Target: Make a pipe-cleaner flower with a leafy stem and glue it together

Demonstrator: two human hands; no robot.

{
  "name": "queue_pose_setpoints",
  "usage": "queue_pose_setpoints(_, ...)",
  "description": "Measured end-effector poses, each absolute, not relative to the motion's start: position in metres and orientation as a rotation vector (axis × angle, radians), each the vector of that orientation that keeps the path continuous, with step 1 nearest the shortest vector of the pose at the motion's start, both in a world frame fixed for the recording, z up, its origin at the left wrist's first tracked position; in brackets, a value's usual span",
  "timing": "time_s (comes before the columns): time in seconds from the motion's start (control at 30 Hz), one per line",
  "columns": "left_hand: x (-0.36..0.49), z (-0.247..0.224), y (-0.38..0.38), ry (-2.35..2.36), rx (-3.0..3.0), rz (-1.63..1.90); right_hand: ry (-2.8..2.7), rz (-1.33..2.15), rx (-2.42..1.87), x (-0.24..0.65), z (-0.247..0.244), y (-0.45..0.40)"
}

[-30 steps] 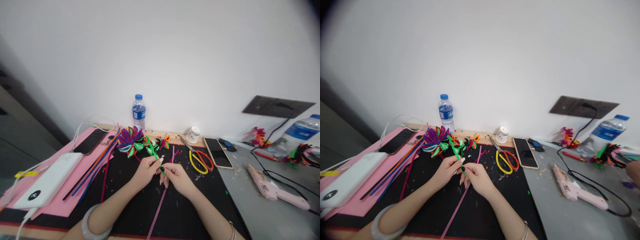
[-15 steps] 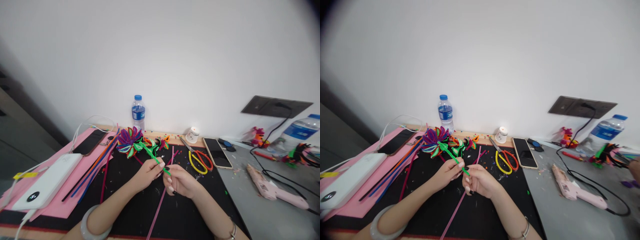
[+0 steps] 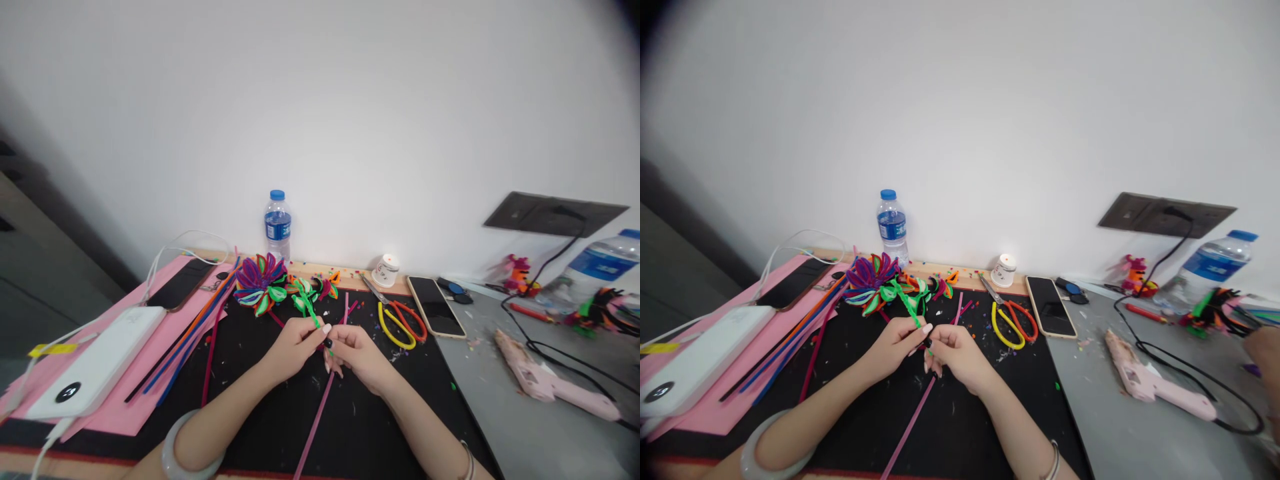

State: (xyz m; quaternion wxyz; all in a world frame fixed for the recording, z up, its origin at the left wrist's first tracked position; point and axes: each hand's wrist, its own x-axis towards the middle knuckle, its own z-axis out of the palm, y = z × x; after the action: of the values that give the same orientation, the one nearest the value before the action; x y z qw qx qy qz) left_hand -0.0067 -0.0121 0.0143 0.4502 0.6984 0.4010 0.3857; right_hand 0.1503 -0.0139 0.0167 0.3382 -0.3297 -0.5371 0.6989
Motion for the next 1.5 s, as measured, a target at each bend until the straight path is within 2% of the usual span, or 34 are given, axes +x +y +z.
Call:
queue_pose_setpoints(0.23,-0.008,0.005,-0.007,1.237,1.917,0.919,-1.737,1.285,-1.157,0.148,0.011,-0.014)
queue_pose_setpoints(0.33,-0.007,0.003,-0.007,1.282,1.918,0.923,-1.812,1.171,-1.184,0.147,0.008,-0.015)
queue_pose_setpoints(0.6,-0.003,0.009,-0.011,1.271,1.819,1.075,-1.475,1.562,-1.031,0.145,0.008,-0.012)
queue_pose_setpoints(0.8,-0.002,0.013,-0.015,1.203,1.659,1.073,-1.407,1.530,-1.022,0.144,0.012,-0.012)
queue_pose_setpoints(0.9,-0.001,0.010,-0.015,1.265,1.582,1.056,-1.502,1.373,-1.102,0.145,0.011,-0.014)
queue_pose_setpoints(1.03,0.001,0.005,-0.013,1.380,1.564,1.028,-1.795,0.961,-1.185,0.147,0.011,-0.017)
queue_pose_setpoints(1.1,0.002,0.004,-0.013,1.389,1.557,1.027,-1.841,0.896,-1.178,0.147,0.013,-0.017)
queue_pose_setpoints(1.37,0.001,0.013,-0.016,0.983,1.567,1.001,-1.288,1.791,-0.925,0.156,0.018,-0.010)
queue_pose_setpoints(1.43,0.000,0.015,-0.018,0.995,1.665,0.997,-1.241,1.935,-0.889,0.158,0.017,-0.009)
queue_pose_setpoints(1.5,-0.001,0.015,-0.019,1.062,1.746,1.018,-1.260,1.936,-0.903,0.158,0.017,-0.009)
